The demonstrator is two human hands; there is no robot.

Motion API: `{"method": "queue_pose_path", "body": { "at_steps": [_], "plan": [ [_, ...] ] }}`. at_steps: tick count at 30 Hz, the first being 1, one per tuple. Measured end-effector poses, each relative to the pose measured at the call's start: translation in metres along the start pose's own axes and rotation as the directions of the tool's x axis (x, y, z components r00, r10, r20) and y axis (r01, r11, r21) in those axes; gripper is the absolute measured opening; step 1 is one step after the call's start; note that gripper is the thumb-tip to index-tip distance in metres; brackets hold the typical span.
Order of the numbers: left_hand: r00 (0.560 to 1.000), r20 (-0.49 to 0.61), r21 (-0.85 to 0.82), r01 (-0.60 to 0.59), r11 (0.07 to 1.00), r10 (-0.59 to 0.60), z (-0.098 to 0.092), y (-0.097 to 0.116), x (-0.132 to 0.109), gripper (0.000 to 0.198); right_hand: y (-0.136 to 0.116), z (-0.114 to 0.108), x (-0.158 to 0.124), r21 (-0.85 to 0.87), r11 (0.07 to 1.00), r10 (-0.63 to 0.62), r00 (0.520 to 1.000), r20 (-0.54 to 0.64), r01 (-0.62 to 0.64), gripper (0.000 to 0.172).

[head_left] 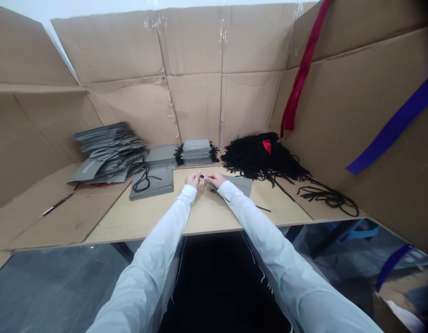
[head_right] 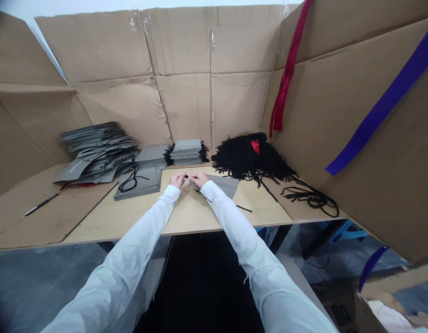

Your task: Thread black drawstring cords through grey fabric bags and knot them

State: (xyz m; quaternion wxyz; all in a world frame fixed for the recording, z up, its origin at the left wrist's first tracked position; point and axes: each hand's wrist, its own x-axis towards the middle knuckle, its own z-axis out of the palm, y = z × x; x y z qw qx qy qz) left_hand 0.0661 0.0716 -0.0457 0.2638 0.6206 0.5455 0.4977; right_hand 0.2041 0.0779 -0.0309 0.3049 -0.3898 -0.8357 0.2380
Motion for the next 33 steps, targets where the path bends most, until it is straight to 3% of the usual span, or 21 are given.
{"method": "queue_pose_path", "body": {
  "at_steps": [3, 9, 14, 18, 20, 23, 26, 29, 33],
  "plan": [
    [0.994, -0.058, 0.146, -0.086, 0.985, 0.095, -0.007, 0.001, 0.001, 0.043, 0.001, -0.001, -0.002, -0.006, 1.0, 0.006, 1.0, -0.005, -0.006, 0.027],
    [0.992, 0.081, 0.091, -0.101, 0.991, 0.094, -0.014, -0.007, 0.01, 0.045, 0.002, -0.006, -0.008, -0.007, 1.0, -0.019, 0.999, 0.041, 0.019, 0.025],
    [0.983, 0.162, -0.119, 0.109, 0.987, -0.089, -0.011, -0.009, 0.012, 0.044, 0.005, -0.004, -0.007, 0.0, 1.0, -0.025, 0.999, 0.037, 0.025, 0.026],
    [0.926, 0.258, -0.283, 0.344, 0.895, -0.274, -0.015, -0.005, 0.012, 0.047, 0.01, -0.004, -0.006, 0.017, 1.0, -0.018, 1.0, 0.026, 0.018, 0.025],
    [0.905, 0.296, -0.34, 0.398, 0.852, -0.305, -0.017, -0.003, 0.013, 0.047, 0.012, -0.004, -0.006, 0.024, 1.0, -0.02, 1.0, 0.023, 0.02, 0.025],
    [0.938, 0.294, -0.408, 0.295, 0.864, -0.182, -0.019, -0.002, 0.011, 0.037, 0.012, -0.003, -0.005, 0.03, 1.0, -0.008, 1.0, 0.014, 0.008, 0.026],
    [0.949, 0.315, -0.346, 0.123, 0.93, -0.008, -0.017, -0.002, 0.006, 0.048, 0.013, -0.003, -0.004, 0.036, 0.999, 0.013, 1.0, -0.007, -0.013, 0.026],
    [0.94, 0.342, -0.226, 0.07, 0.972, 0.012, -0.016, -0.001, 0.003, 0.044, 0.015, -0.003, -0.002, 0.014, 1.0, 0.004, 1.0, -0.005, -0.004, 0.026],
    [0.954, 0.299, -0.167, 0.047, 0.985, 0.005, -0.017, -0.005, 0.005, 0.038, 0.017, -0.004, -0.002, -0.026, 0.999, -0.024, 1.0, 0.006, 0.024, 0.026]
  ]
}}
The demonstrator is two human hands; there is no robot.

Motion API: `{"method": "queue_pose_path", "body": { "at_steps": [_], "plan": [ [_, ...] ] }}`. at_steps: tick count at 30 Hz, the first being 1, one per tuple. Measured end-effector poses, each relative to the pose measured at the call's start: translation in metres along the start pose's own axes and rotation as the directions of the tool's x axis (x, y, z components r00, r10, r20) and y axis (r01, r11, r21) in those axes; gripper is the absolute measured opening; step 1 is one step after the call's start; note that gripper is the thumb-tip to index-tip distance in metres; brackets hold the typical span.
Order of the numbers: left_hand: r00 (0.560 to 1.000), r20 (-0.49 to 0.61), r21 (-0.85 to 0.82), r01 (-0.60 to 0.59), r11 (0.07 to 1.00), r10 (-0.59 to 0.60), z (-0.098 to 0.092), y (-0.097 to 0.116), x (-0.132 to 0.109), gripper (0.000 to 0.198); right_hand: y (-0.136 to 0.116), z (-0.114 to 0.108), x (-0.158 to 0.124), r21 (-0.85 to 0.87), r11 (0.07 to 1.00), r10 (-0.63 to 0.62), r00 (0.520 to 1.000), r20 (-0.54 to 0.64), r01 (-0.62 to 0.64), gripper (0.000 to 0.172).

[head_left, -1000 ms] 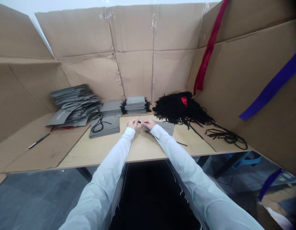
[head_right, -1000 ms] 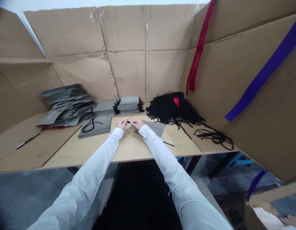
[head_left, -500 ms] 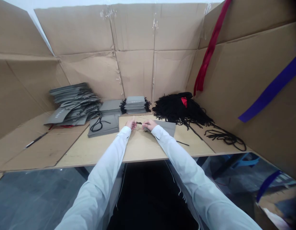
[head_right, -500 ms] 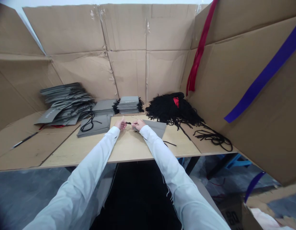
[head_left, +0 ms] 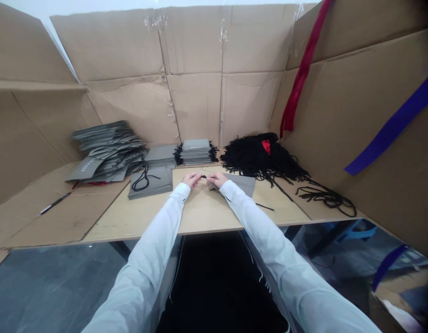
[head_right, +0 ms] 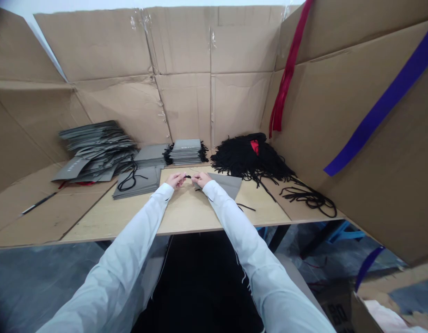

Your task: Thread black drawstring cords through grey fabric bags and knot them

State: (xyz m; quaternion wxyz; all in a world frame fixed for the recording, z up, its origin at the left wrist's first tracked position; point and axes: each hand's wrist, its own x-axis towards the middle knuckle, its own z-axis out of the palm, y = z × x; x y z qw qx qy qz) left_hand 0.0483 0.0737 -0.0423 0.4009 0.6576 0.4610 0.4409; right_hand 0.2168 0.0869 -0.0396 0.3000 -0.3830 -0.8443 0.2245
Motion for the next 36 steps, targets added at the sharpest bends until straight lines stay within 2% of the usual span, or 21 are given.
{"method": "queue_pose_path", "body": {
  "at_steps": [4, 6, 9, 15, 20, 25, 29, 32, 36],
  "plan": [
    [1.0, 0.002, -0.033, -0.02, 0.999, 0.02, 0.002, -0.008, 0.004, 0.042, -0.01, 0.0, -0.004, -0.022, 1.0, 0.013, 1.0, -0.019, -0.013, 0.022],
    [0.999, -0.006, -0.033, -0.037, 0.999, 0.037, 0.005, -0.012, 0.005, 0.042, -0.016, 0.001, -0.005, 0.027, 0.999, 0.028, 0.997, -0.067, -0.026, 0.02],
    [0.995, -0.016, 0.03, -0.094, 0.995, 0.095, 0.009, -0.013, 0.005, 0.041, -0.02, 0.005, -0.005, 0.178, 0.984, 0.026, 0.991, -0.133, -0.002, 0.034],
    [0.983, -0.041, 0.228, -0.167, 0.959, 0.181, 0.011, -0.007, 0.002, 0.037, -0.011, 0.012, 0.002, 0.382, 0.924, 0.064, 0.99, -0.129, -0.01, 0.035],
    [0.981, -0.09, 0.251, -0.143, 0.957, 0.17, 0.011, -0.002, 0.002, 0.035, -0.012, 0.008, 0.002, 0.501, 0.865, 0.064, 0.994, -0.091, -0.01, 0.03],
    [0.988, -0.119, 0.115, -0.088, 0.989, 0.102, 0.007, -0.002, 0.002, 0.037, -0.016, 0.007, 0.0, 0.468, 0.882, 0.085, 0.994, -0.07, -0.042, 0.026],
    [0.991, -0.132, -0.078, -0.006, 0.997, -0.005, 0.006, -0.003, 0.002, 0.04, -0.014, 0.01, 0.0, 0.308, 0.943, 0.161, 0.983, -0.092, -0.126, 0.025],
    [0.986, -0.15, -0.172, 0.048, 0.984, -0.074, 0.007, 0.0, 0.002, 0.042, -0.012, 0.01, 0.0, 0.145, 0.983, 0.135, 0.981, -0.142, -0.115, 0.018],
    [0.972, -0.168, -0.192, 0.13, 0.973, -0.163, 0.007, 0.005, -0.001, 0.048, -0.011, 0.009, 0.0, 0.087, 0.994, 0.086, 0.982, -0.169, -0.072, 0.021]
  ]
}}
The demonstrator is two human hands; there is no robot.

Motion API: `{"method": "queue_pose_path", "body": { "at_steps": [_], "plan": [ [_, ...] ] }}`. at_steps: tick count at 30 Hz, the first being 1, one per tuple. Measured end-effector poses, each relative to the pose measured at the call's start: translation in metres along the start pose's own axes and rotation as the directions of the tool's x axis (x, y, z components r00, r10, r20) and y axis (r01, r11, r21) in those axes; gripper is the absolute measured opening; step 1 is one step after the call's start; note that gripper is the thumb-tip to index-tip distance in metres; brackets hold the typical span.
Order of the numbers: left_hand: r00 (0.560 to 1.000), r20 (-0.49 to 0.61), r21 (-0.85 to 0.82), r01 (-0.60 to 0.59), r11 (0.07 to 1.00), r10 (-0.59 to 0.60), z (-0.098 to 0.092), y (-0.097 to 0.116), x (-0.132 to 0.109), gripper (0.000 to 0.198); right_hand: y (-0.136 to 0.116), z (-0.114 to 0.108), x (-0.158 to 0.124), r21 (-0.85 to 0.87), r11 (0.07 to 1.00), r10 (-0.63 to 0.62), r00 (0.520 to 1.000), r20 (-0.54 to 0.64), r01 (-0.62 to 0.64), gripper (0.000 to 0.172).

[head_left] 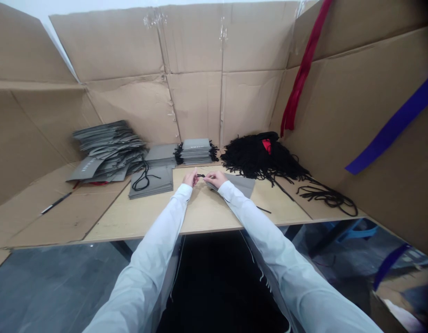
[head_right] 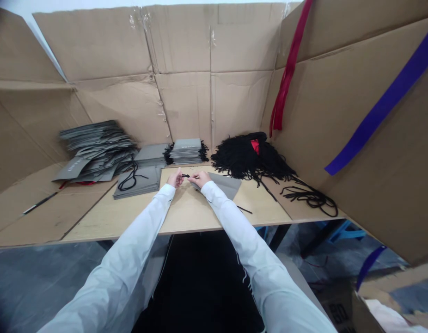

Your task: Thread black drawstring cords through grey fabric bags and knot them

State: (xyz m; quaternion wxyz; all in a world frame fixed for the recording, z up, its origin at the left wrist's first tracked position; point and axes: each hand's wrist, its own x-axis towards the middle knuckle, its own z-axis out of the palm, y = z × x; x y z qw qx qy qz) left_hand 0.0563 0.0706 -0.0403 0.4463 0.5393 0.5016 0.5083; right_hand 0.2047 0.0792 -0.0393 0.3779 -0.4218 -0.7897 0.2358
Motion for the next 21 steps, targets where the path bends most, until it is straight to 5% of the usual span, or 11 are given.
{"method": "queue_pose_path", "body": {
  "at_steps": [5, 10, 16, 21],
  "plan": [
    [0.994, 0.077, 0.036, 0.076, 0.996, -0.079, 0.01, -0.005, -0.001, 0.047, -0.004, -0.001, -0.001, 0.012, 1.0, -0.014, 1.0, 0.025, 0.013, 0.024],
    [0.998, 0.001, 0.039, -0.066, 0.997, 0.066, 0.015, -0.011, 0.003, 0.047, -0.008, 0.0, -0.004, 0.017, 0.998, -0.063, 0.998, 0.027, 0.062, 0.023],
    [0.952, -0.057, 0.373, -0.259, 0.891, 0.3, 0.004, -0.008, 0.006, 0.042, -0.01, 0.003, -0.004, -0.001, 1.0, -0.029, 1.0, 0.007, 0.029, 0.02],
    [0.927, -0.115, 0.474, -0.265, 0.84, 0.358, 0.0, -0.007, 0.008, 0.038, -0.009, 0.006, -0.002, -0.023, 0.999, -0.023, 0.999, 0.026, 0.023, 0.019]
  ]
}}
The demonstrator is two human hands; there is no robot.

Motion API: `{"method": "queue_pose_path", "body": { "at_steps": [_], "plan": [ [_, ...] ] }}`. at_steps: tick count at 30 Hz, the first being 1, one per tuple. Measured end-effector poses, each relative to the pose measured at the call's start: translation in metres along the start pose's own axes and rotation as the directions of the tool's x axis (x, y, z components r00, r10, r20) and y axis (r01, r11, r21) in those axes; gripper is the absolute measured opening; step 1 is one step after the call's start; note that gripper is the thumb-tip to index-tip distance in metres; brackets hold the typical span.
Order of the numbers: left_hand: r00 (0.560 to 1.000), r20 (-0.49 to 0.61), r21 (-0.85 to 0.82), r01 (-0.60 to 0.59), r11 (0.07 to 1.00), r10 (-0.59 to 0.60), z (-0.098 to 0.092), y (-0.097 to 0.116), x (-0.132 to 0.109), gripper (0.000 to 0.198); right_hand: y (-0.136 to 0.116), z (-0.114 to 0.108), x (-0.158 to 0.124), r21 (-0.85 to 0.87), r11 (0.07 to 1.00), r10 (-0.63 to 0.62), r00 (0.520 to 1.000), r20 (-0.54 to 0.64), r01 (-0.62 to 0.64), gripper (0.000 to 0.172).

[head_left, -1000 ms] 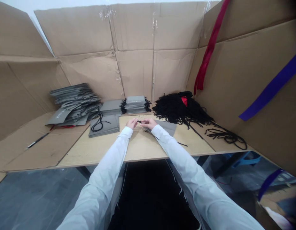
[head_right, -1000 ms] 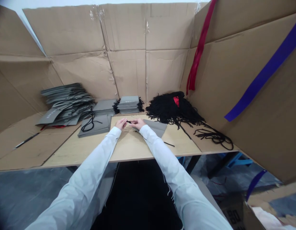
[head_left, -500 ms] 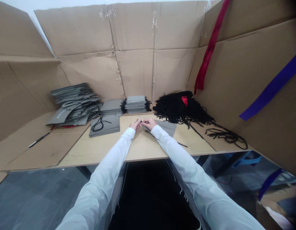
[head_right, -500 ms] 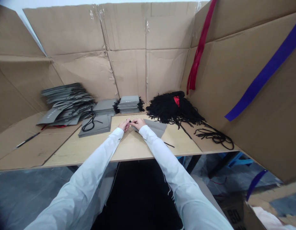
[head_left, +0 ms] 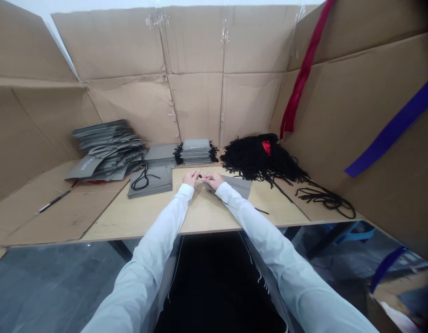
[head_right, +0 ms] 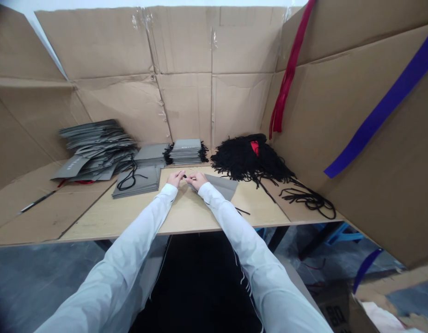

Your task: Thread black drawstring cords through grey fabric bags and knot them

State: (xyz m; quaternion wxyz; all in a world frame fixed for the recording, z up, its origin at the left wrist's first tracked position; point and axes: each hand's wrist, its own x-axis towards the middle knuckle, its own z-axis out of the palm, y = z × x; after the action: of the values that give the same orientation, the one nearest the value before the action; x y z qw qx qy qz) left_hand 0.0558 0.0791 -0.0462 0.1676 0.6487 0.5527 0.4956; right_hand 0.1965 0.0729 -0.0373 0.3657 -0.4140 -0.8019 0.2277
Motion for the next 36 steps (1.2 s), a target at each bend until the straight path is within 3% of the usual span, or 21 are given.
{"method": "queue_pose_path", "body": {
  "at_steps": [5, 8, 11, 14, 20, 27, 36],
  "plan": [
    [0.995, 0.006, -0.128, 0.099, 0.987, -0.1, 0.002, 0.003, -0.002, 0.041, -0.004, 0.001, -0.001, 0.013, 1.0, 0.017, 0.999, -0.038, -0.017, 0.02],
    [0.978, 0.136, -0.412, 0.202, 0.888, -0.159, -0.001, 0.007, -0.003, 0.04, -0.008, 0.0, -0.003, 0.023, 1.0, 0.013, 0.998, -0.057, -0.011, 0.021],
    [0.952, 0.299, -0.594, 0.244, 0.767, -0.071, -0.006, 0.009, -0.004, 0.048, -0.007, -0.001, -0.003, 0.075, 0.997, -0.022, 0.998, -0.057, 0.026, 0.021],
    [0.912, 0.41, -0.532, 0.245, 0.81, -0.007, -0.012, 0.005, -0.002, 0.053, -0.001, 0.0, -0.002, 0.136, 0.991, -0.002, 0.998, -0.063, 0.011, 0.02],
    [0.905, 0.425, -0.28, 0.157, 0.947, -0.024, -0.025, 0.0, 0.005, 0.037, 0.007, -0.001, 0.002, 0.222, 0.971, 0.077, 0.995, 0.071, -0.091, 0.021],
    [0.922, 0.386, -0.215, 0.045, 0.976, 0.042, -0.032, 0.01, 0.003, 0.031, 0.006, -0.009, 0.003, 0.285, 0.954, 0.053, 0.986, 0.16, -0.098, 0.028],
    [0.909, 0.416, -0.162, 0.054, 0.985, 0.019, -0.032, 0.007, 0.004, 0.032, 0.015, -0.01, 0.005, 0.272, 0.951, 0.102, 0.98, 0.169, -0.146, 0.027]
  ]
}}
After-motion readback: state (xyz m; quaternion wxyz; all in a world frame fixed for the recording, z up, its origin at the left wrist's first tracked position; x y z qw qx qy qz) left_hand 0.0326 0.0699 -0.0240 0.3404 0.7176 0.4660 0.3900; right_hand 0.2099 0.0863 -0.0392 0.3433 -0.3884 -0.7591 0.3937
